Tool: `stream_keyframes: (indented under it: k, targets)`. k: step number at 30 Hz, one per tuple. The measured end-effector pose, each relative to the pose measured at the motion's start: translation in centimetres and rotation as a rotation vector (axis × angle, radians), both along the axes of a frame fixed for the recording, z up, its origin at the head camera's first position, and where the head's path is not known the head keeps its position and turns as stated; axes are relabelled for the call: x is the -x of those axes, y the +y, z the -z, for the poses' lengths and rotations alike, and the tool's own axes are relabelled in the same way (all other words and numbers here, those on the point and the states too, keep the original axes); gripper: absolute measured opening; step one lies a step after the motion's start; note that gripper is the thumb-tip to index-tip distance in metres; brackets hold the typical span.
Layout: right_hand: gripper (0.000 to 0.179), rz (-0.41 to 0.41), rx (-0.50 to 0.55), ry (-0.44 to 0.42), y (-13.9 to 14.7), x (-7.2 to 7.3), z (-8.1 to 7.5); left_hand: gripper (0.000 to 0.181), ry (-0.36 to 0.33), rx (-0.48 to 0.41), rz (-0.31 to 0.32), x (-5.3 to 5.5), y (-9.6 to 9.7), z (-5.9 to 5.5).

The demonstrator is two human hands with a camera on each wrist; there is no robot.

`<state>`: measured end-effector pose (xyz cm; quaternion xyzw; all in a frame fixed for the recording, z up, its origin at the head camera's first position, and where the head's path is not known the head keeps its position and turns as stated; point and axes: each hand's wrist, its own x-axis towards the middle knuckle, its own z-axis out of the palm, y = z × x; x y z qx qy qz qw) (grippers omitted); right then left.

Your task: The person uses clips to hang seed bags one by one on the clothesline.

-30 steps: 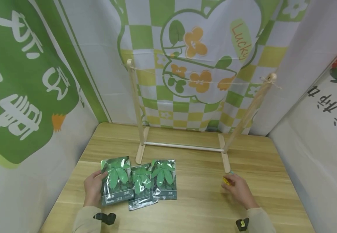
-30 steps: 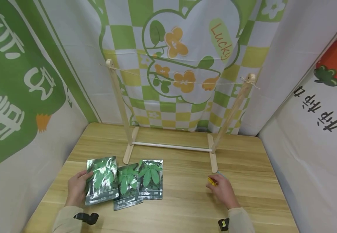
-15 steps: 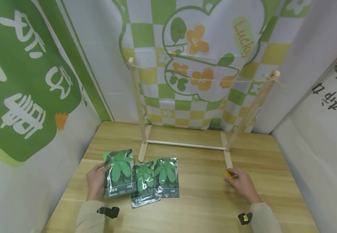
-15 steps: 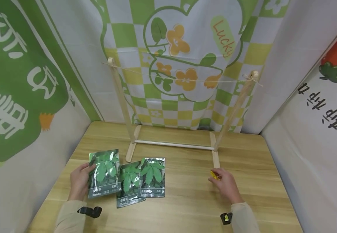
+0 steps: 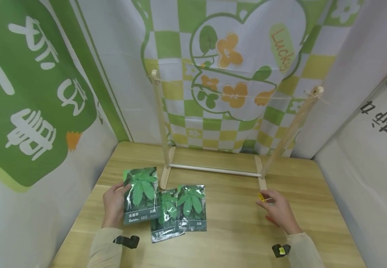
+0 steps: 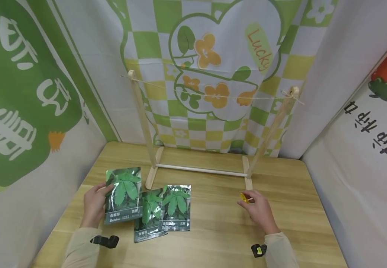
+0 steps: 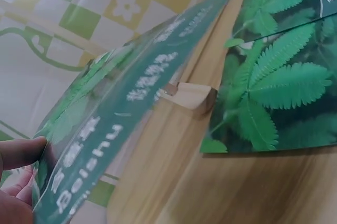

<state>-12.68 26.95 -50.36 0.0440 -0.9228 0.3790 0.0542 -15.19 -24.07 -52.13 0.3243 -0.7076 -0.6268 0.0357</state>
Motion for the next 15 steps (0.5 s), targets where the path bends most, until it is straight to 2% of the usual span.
stream_keyframes:
  k: [4, 10, 15]
  targets:
    - [0.036, 0.010, 0.037, -0.008, -0.2, -0.1, -0.5, 0.052, -0.007, -0.025, 0.004, 0.3, 0.1, -0.3]
    - [0.035, 0.002, 0.113, 0.028, -0.6, 0.5, -1.5, 0.052, 0.041, -0.084, 0.000, 0.9, 0.2, -0.7]
    - [0.033, -0.021, 0.147, 0.076, -0.8, 1.0, -2.5, 0.046, 0.075, -0.077, -0.005, 1.5, 0.4, -1.3]
